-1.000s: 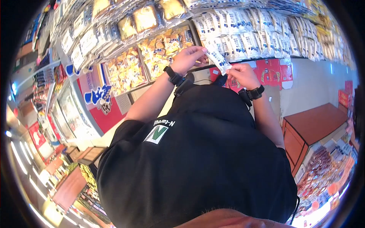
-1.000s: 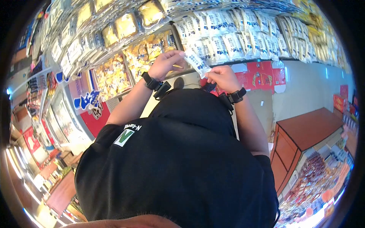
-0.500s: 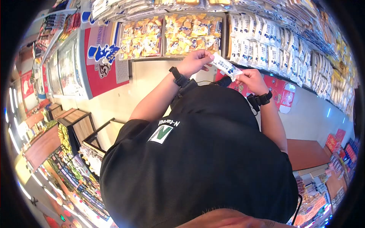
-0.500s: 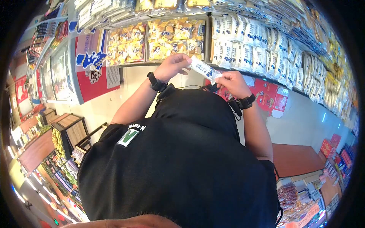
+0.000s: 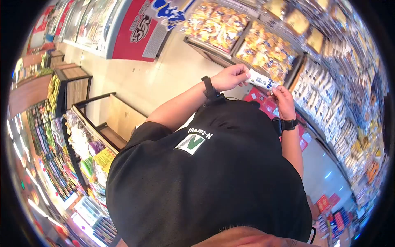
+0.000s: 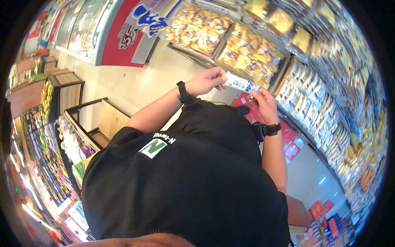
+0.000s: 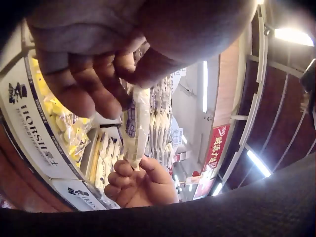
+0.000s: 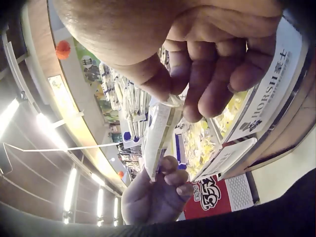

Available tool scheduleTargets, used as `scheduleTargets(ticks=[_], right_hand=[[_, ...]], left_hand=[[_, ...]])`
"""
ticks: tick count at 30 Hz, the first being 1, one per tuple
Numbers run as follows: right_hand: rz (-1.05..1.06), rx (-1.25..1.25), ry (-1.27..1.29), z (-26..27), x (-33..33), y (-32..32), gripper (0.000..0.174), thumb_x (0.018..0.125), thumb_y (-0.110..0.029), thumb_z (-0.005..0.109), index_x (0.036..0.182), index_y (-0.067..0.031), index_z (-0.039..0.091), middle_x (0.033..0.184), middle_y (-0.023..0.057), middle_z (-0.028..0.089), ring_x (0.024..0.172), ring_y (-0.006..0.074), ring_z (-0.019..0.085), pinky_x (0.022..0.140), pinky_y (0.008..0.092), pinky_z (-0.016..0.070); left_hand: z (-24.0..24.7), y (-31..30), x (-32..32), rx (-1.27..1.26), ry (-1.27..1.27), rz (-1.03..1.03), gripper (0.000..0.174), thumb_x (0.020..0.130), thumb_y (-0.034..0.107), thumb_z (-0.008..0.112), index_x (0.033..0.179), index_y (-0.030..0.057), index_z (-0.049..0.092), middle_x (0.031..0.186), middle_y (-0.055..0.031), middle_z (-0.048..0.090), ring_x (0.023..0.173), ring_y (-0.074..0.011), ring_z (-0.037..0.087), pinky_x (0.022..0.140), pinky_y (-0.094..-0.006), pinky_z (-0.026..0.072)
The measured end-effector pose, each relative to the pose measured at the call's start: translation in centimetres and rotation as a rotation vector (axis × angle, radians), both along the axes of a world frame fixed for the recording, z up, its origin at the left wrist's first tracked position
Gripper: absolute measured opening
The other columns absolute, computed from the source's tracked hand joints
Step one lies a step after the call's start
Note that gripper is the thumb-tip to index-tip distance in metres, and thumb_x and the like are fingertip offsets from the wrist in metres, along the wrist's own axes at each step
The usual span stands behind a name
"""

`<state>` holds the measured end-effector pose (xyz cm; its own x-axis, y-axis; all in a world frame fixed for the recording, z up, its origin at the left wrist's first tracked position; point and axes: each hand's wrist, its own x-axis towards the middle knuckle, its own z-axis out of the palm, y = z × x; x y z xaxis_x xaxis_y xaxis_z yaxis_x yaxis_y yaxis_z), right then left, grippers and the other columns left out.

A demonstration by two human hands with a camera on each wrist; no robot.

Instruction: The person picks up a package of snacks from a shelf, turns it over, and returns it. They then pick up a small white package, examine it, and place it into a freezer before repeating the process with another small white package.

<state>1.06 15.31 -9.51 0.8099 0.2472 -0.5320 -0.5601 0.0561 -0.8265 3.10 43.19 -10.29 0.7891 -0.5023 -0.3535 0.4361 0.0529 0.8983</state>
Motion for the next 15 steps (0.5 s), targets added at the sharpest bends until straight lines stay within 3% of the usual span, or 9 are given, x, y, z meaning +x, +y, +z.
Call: scheduleTargets(ticks=[7,10,15], right_hand=[[0.103,0.093,0.005,1.5,0.7,6.2,0.009,0.096,-0.012,0.059,0.089,-0.0053,0.058,0.089,0.0045,0.066,0.078,0.0104,0.062,0.075,0.0255,0.0502],[0.185,0.107,-0.055,1.0,1.1,8.1,0.008,0.096,-0.01,0.057,0.098,-0.0026,0.06,0.096,0.0055,0.066,0.085,0.0124,0.062,0.081,0.0277,0.0488],[0.257,0.14,-0.039,2.1,1.0,12.0,0.009,0.095,-0.01,0.056,0.098,-0.0018,0.06,0.095,0.0061,0.066,0.085,0.0128,0.062,0.08,0.0278,0.0481]], left_hand=[[1.2,6.3,-2.3,-0.073,-0.033,0.099,0.021,0.099,0.028,0.059,0.093,0.0076,0.058,0.083,0.0027,0.061,0.077,-0.0049,0.054,0.071,-0.0234,0.0451],[0.5,8.9,-3.2,-0.132,-0.066,0.167,0.02,0.099,0.026,0.06,0.091,0.0077,0.059,0.084,0.0032,0.061,0.077,-0.0044,0.053,0.07,-0.0232,0.0439],[0.3,12.7,-4.7,-0.202,-0.063,0.212,0.017,0.098,0.023,0.06,0.091,0.0079,0.058,0.088,0.0031,0.062,0.079,-0.0043,0.053,0.072,-0.0229,0.0444]])
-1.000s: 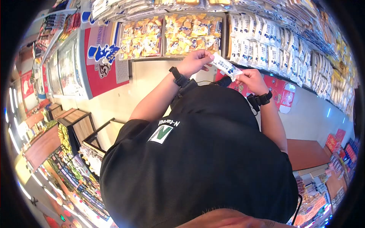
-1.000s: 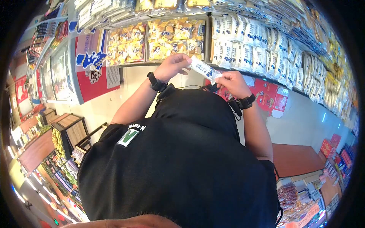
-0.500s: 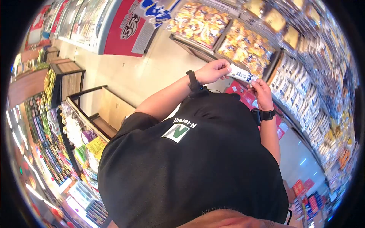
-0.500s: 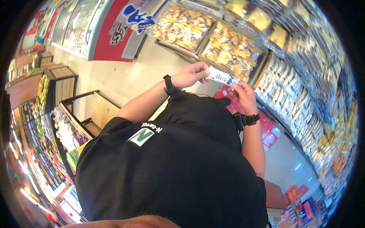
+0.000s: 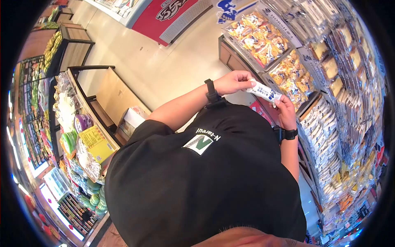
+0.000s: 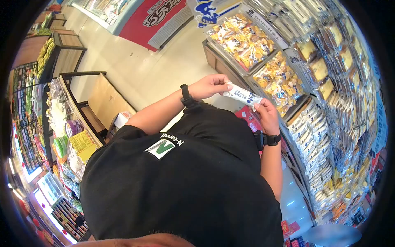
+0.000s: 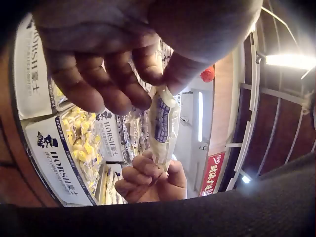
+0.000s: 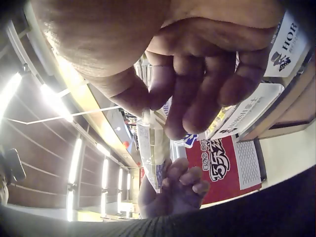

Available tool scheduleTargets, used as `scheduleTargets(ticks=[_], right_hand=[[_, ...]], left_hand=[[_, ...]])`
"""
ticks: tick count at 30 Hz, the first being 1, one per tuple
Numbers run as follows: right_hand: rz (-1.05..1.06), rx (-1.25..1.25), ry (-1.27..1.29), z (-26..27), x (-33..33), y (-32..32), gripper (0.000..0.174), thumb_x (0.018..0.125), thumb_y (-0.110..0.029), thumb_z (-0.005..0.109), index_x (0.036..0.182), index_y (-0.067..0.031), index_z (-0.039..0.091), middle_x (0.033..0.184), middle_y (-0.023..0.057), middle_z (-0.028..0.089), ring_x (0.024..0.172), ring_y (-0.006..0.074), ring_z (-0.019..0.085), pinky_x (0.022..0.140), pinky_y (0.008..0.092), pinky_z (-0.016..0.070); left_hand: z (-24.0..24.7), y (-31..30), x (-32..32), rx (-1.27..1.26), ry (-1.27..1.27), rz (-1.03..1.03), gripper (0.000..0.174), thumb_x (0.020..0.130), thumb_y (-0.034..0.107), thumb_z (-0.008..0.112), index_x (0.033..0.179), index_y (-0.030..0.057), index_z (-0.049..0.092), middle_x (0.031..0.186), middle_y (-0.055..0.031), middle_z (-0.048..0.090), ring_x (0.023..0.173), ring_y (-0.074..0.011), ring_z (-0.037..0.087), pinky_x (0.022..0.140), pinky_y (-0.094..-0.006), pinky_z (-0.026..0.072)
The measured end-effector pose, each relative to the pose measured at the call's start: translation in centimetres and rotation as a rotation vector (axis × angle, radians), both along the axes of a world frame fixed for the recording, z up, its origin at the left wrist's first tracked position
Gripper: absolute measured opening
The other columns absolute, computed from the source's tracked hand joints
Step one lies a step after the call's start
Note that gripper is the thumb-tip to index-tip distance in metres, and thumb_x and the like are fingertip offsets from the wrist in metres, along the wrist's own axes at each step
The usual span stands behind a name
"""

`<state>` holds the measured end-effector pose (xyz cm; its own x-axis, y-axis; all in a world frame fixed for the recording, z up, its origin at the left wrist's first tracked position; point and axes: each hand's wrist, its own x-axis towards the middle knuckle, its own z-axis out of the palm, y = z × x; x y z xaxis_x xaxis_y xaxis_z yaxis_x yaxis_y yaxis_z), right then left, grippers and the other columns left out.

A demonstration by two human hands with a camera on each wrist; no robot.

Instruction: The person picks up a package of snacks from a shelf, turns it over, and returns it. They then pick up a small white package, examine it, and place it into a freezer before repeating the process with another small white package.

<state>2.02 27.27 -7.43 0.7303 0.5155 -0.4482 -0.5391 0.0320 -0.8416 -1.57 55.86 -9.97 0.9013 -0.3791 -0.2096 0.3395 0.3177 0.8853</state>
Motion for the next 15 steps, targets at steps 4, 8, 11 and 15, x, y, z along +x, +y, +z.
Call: scheduleTargets(ticks=[4,8,11,15], right_hand=[[0.055,-0.029,-0.011,0.3,-0.2,3.0,0.015,0.092,-0.01,0.057,0.102,0.0003,0.06,0.097,0.0084,0.067,0.083,0.0142,0.062,0.081,0.0287,0.0483],[0.141,-0.013,0.009,0.2,-0.1,6.5,0.016,0.092,-0.007,0.056,0.104,0.0015,0.06,0.097,0.0093,0.067,0.086,0.0147,0.063,0.083,0.029,0.0491],[0.219,-0.012,0.02,0.7,0.3,9.8,0.01,0.093,-0.005,0.055,0.099,0.0005,0.06,0.095,0.0081,0.067,0.087,0.0139,0.062,0.083,0.0293,0.0497],[0.317,-0.027,-0.015,0.4,0.2,14.5,0.006,0.093,-0.005,0.055,0.097,-0.0014,0.059,0.095,0.0071,0.067,0.087,0.0136,0.062,0.082,0.0298,0.0495]], left_hand=[[-0.3,2.9,-1.1,-0.049,-0.018,0.0,0.017,0.099,0.023,0.06,0.091,0.008,0.058,0.092,0.0025,0.063,0.082,-0.0049,0.054,0.074,-0.0235,0.0448],[-0.6,6.1,-2.9,-0.025,-0.04,0.075,0.018,0.099,0.024,0.059,0.091,0.008,0.059,0.092,0.0023,0.063,0.083,-0.0055,0.054,0.074,-0.0237,0.0448],[-0.8,8.7,-4.5,-0.016,-0.02,0.169,0.019,0.099,0.025,0.059,0.091,0.008,0.059,0.092,0.0023,0.063,0.083,-0.0055,0.054,0.074,-0.0234,0.0446],[-0.6,12.2,-7.7,-0.012,-0.002,0.293,0.018,0.099,0.025,0.059,0.092,0.0077,0.059,0.09,0.0032,0.062,0.081,-0.0053,0.053,0.074,-0.0232,0.0443]])
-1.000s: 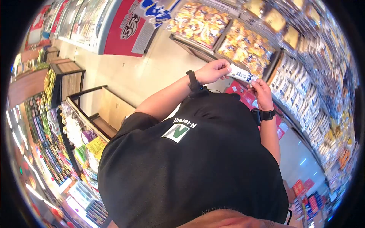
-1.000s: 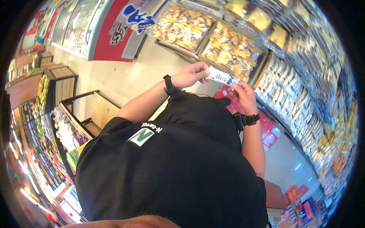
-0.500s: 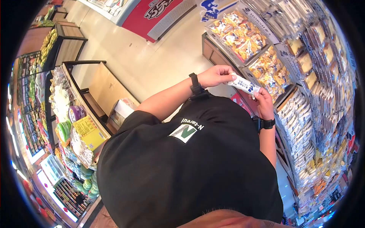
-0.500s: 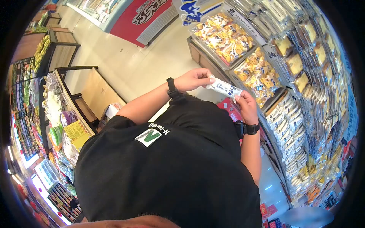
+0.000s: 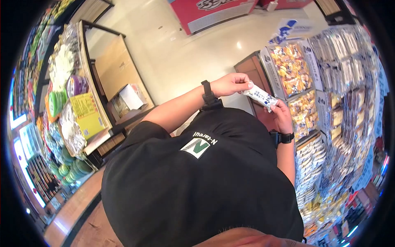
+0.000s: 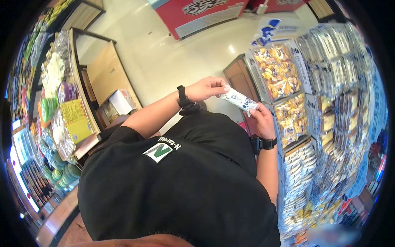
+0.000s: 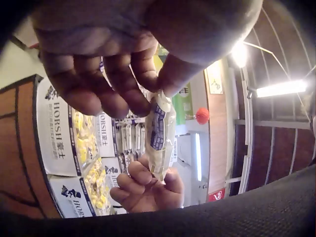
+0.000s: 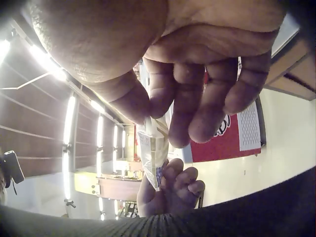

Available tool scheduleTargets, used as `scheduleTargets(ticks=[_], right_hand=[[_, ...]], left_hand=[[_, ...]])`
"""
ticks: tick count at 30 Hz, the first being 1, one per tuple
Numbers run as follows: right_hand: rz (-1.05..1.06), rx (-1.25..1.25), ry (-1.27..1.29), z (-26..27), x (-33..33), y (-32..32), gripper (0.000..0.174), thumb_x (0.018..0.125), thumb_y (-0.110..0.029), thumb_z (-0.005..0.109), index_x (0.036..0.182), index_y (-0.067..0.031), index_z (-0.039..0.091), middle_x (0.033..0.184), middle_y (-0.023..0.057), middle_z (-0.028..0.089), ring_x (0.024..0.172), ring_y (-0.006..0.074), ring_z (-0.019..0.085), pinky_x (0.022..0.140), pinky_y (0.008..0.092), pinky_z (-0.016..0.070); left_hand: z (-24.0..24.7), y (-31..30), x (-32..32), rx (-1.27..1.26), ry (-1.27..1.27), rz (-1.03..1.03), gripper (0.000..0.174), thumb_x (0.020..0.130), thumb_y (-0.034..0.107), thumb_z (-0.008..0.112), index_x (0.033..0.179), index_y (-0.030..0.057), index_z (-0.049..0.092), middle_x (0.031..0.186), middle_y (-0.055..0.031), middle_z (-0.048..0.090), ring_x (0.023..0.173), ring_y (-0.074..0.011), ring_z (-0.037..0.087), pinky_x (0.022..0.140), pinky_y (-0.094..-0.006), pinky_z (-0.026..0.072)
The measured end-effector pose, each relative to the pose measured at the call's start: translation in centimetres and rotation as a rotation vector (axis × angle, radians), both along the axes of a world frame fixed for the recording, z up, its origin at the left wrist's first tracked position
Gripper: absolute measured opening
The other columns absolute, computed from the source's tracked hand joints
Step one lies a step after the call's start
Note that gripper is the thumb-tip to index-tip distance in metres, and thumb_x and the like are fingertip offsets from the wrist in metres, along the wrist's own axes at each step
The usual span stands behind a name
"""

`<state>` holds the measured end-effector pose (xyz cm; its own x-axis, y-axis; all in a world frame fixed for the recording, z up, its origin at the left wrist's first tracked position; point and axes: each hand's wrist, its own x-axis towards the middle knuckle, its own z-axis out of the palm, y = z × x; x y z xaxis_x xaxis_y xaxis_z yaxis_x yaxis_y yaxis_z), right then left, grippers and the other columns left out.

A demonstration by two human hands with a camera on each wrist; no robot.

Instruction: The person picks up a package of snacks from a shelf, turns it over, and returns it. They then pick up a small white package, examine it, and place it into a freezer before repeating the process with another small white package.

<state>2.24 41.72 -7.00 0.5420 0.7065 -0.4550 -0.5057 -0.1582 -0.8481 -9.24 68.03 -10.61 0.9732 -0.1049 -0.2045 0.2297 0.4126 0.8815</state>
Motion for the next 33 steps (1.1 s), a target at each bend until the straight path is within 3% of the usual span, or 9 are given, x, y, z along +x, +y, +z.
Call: scheduleTargets(ticks=[7,9,12,13,18,22,28,33], right_hand=[[0.225,-0.025,0.037,0.1,-0.1,7.5,0.005,0.094,-0.005,0.055,0.096,-0.002,0.058,0.096,0.0075,0.067,0.087,0.0124,0.061,0.082,0.0279,0.0479],[0.385,0.037,-0.041,-0.3,0.2,9.0,0.012,0.094,-0.008,0.055,0.104,-0.0016,0.059,0.098,0.0081,0.067,0.086,0.0135,0.062,0.082,0.0285,0.0483],[0.484,0.055,-0.049,-0.2,-0.1,11.4,0.011,0.094,-0.008,0.057,0.103,-0.0022,0.06,0.095,0.0064,0.067,0.085,0.0119,0.061,0.082,0.0271,0.0476],[0.501,0.016,-0.05,0.3,-0.6,12.4,0.003,0.094,-0.005,0.056,0.093,-0.0023,0.058,0.091,0.0047,0.064,0.084,0.0111,0.057,0.08,0.0271,0.0454],[0.644,0.074,-0.017,-1.3,-0.6,16.3,0.006,0.094,-0.007,0.058,0.091,-0.0026,0.059,0.088,0.0019,0.063,0.082,0.0094,0.056,0.078,0.0255,0.0445],[0.772,0.066,-0.088,-2.5,-0.3,19.6,0.008,0.094,-0.009,0.058,0.089,-0.0028,0.06,0.085,-0.0001,0.061,0.08,0.0083,0.054,0.077,0.0241,0.0435],[0.871,0.13,-0.106,-1.7,0.7,25.7,0.01,0.093,-0.009,0.06,0.085,-0.0036,0.06,0.082,-0.0016,0.06,0.077,0.0076,0.053,0.075,0.0238,0.0435],[0.949,0.164,-0.147,-0.8,2.8,29.9,0.013,0.093,-0.012,0.063,0.083,-0.0045,0.06,0.08,-0.0011,0.061,0.076,0.0066,0.053,0.071,0.023,0.0434]], left_hand=[[0.0,4.9,-5.6,0.059,0.036,0.263,0.012,0.095,0.017,0.064,0.098,0.0071,0.058,0.091,0.0026,0.062,0.082,-0.0051,0.055,0.071,-0.0208,0.0442],[0.5,5.4,-7.0,0.052,0.009,0.357,0.012,0.095,0.016,0.064,0.099,0.007,0.058,0.091,0.0025,0.062,0.082,-0.0051,0.055,0.071,-0.0206,0.0444],[0.0,5.6,-8.5,0.029,-0.026,0.508,0.012,0.094,0.013,0.065,0.103,0.0062,0.058,0.092,0.0023,0.062,0.084,-0.0051,0.056,0.071,-0.0203,0.0449],[-0.2,5.6,-9.1,0.04,-0.003,0.56,0.015,0.094,0.013,0.065,0.105,0.0061,0.059,0.092,0.0023,0.063,0.083,-0.0049,0.056,0.07,-0.0202,0.0448],[0.9,5.8,-12.9,0.001,0.223,0.7,0.022,0.092,0.015,0.067,0.111,0.007,0.06,0.092,0.0032,0.065,0.077,-0.0034,0.054,0.064,-0.0192,0.0419],[1.4,6.2,-14.7,-0.009,0.266,0.821,0.02,0.093,0.016,0.066,0.111,0.0082,0.061,0.092,0.0041,0.065,0.076,-0.0031,0.054,0.064,-0.018,0.0408],[0.8,7.6,-15.2,0.083,0.225,0.959,0.036,0.093,0.016,0.065,0.127,0.008,0.058,0.093,0.0059,0.064,0.076,-0.0021,0.053,0.064,-0.0191,0.0411],[3.6,9.2,-13.9,0.14,0.284,1.06,0.025,0.095,0.021,0.065,0.114,0.0059,0.062,0.089,0.0037,0.064,0.072,-0.0031,0.05,0.062,-0.0191,0.0398]])
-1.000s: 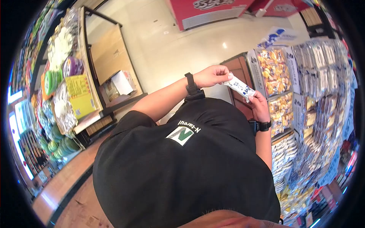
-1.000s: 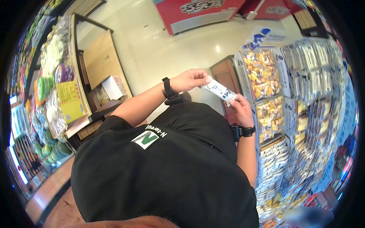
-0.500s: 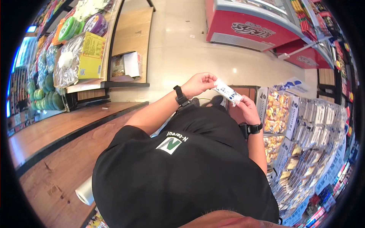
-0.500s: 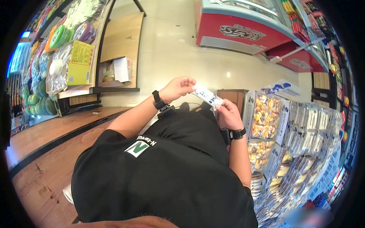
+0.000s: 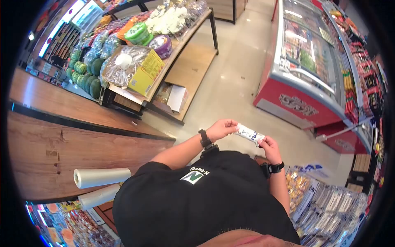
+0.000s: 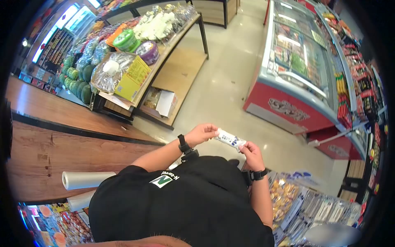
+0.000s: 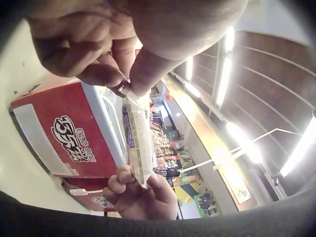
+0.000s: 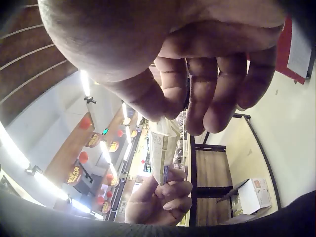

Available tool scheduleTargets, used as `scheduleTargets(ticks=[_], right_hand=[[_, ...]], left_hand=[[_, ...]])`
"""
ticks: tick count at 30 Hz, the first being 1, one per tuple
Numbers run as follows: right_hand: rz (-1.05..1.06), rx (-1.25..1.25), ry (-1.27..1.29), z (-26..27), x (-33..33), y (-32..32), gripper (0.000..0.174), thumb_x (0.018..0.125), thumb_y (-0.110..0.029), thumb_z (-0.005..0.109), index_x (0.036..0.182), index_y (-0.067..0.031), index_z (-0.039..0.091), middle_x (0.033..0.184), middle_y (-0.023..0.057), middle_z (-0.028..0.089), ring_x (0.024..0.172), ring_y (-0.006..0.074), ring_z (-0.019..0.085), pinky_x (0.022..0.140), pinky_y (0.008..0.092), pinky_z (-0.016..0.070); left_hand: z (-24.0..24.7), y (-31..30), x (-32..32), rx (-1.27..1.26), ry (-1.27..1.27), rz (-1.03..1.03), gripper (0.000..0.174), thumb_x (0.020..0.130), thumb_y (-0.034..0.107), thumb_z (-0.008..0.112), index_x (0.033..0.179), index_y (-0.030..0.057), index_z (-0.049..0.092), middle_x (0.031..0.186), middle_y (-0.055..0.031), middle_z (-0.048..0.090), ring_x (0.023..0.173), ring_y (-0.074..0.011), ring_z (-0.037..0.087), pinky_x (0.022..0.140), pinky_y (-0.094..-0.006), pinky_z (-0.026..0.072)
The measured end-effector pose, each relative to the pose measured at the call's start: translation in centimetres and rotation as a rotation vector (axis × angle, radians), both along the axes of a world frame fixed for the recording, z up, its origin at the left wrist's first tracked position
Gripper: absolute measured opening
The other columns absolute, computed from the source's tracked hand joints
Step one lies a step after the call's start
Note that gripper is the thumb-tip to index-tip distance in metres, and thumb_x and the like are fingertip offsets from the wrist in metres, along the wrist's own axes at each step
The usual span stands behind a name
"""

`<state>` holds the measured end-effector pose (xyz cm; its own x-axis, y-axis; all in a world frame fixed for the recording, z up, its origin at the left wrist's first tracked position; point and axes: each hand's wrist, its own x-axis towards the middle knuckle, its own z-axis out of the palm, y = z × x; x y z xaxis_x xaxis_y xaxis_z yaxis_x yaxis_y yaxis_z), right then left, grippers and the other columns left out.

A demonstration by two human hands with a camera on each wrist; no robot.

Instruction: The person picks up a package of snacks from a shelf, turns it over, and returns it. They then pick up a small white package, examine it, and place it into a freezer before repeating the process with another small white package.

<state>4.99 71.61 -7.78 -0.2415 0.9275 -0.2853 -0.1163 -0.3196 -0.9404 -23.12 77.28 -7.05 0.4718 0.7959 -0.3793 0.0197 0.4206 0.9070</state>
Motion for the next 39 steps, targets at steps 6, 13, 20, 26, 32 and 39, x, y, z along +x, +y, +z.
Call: scheduleTargets(ticks=[6,13,20,26,32,39], right_hand=[[0.022,0.015,-0.021,0.7,2.4,2.4,0.015,0.093,-0.014,0.064,0.082,-0.004,0.059,0.078,-0.0013,0.061,0.073,0.0065,0.053,0.07,0.0227,0.0435],[-0.062,0.015,0.009,0.2,6.7,2.3,0.016,0.095,-0.017,0.062,0.085,-0.0053,0.058,0.078,-0.001,0.06,0.073,0.0063,0.054,0.07,0.0222,0.043],[-0.14,-0.021,0.048,-0.3,9.2,2.3,0.015,0.096,-0.018,0.061,0.088,-0.0056,0.059,0.08,-0.0009,0.061,0.074,0.0069,0.056,0.072,0.0226,0.0452],[-0.205,-0.045,0.094,-0.9,9.9,2.4,0.015,0.097,-0.019,0.061,0.09,-0.0049,0.06,0.082,-0.0003,0.063,0.075,0.0069,0.057,0.073,0.023,0.0459],[-0.28,-0.08,0.072,-0.8,9.7,4.3,0.02,0.098,-0.023,0.058,0.101,-0.0032,0.063,0.086,0.001,0.064,0.076,0.0071,0.057,0.074,0.0236,0.0467],[-0.309,-0.105,0.043,-1.1,7.7,8.6,0.024,0.099,-0.025,0.057,0.107,-0.0029,0.064,0.088,0.0006,0.065,0.077,0.0073,0.057,0.075,0.0248,0.0476]], left_hand=[[0.3,1.5,2.4,-0.069,-0.026,0.049,0.02,0.095,0.024,0.065,0.106,0.0082,0.063,0.085,0.0043,0.063,0.069,-0.0035,0.049,0.06,-0.0193,0.0393],[0.3,3.6,8.1,-0.074,0.059,0.022,0.024,0.095,0.031,0.064,0.105,0.0096,0.063,0.086,0.0038,0.059,0.075,-0.0049,0.05,0.064,-0.0205,0.0408],[0.9,4.9,12.1,-0.031,0.055,0.01,0.024,0.097,0.032,0.061,0.106,0.0089,0.061,0.088,0.0029,0.06,0.077,-0.0058,0.051,0.067,-0.0211,0.0429],[-0.7,6.4,13.2,-0.06,0.064,-0.063,0.024,0.098,0.031,0.059,0.108,0.0089,0.06,0.093,0.0021,0.061,0.08,-0.0054,0.053,0.068,-0.0214,0.0439],[-0.4,9.8,14.8,-0.087,0.053,-0.138,0.028,0.1,0.031,0.056,0.114,0.0072,0.058,0.101,-0.0002,0.063,0.089,-0.0071,0.056,0.075,-0.0242,0.0481],[-1.4,15.8,13.0,-0.074,0.002,-0.225,0.027,0.1,0.03,0.056,0.115,0.0066,0.056,0.106,-0.0018,0.063,0.098,-0.0109,0.059,0.081,-0.0279,0.0503]])
